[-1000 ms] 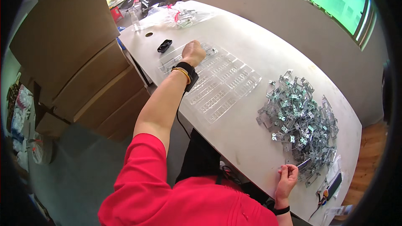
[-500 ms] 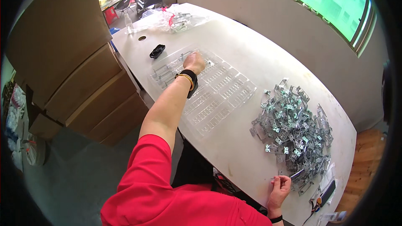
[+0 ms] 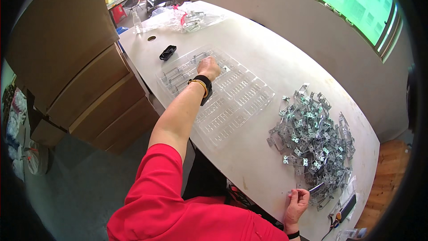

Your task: The person is assembling small metal brackets by inserting metal rods into them and placing them into a plastic organizer tray.

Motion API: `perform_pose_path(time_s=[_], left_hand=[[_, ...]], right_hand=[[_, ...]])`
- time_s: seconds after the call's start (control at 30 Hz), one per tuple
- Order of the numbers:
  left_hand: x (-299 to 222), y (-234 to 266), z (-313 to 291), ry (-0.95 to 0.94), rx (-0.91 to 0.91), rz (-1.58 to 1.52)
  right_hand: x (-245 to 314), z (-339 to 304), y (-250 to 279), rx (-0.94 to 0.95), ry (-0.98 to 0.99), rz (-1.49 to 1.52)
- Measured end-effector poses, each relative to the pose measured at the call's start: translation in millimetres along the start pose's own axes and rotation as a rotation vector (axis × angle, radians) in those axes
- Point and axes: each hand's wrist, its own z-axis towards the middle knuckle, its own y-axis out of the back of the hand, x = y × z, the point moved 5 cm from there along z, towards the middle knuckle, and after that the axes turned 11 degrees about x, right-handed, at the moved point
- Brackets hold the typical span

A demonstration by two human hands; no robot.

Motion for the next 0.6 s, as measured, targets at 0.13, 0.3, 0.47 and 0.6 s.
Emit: perform_pose_path(time_s=[0.13, 0.3, 0.47, 0.6], left_hand=[[0.8, 0.6, -4.1, -0.011, -0.002, -0.008], [1.6, -3.6, -4.9, 0.002, -0.007, -0.044], [2.6, -1.4, -9.6, -0.016, 0.003, -0.042], [5.0, 0.4, -11.2, -0.025, -0.007, -0.054]], right_hand=[[2.7, 1.0, 1.6, 0.025, 0.022, -0.041], [0.6, 0.1, 2.8, 0.023, 0.019, -0.041], [2.2, -0.3, 1.6, 0.024, 0.034, -0.035], [2.3, 0.4, 1.4, 0.039, 0.061, -0.051]])
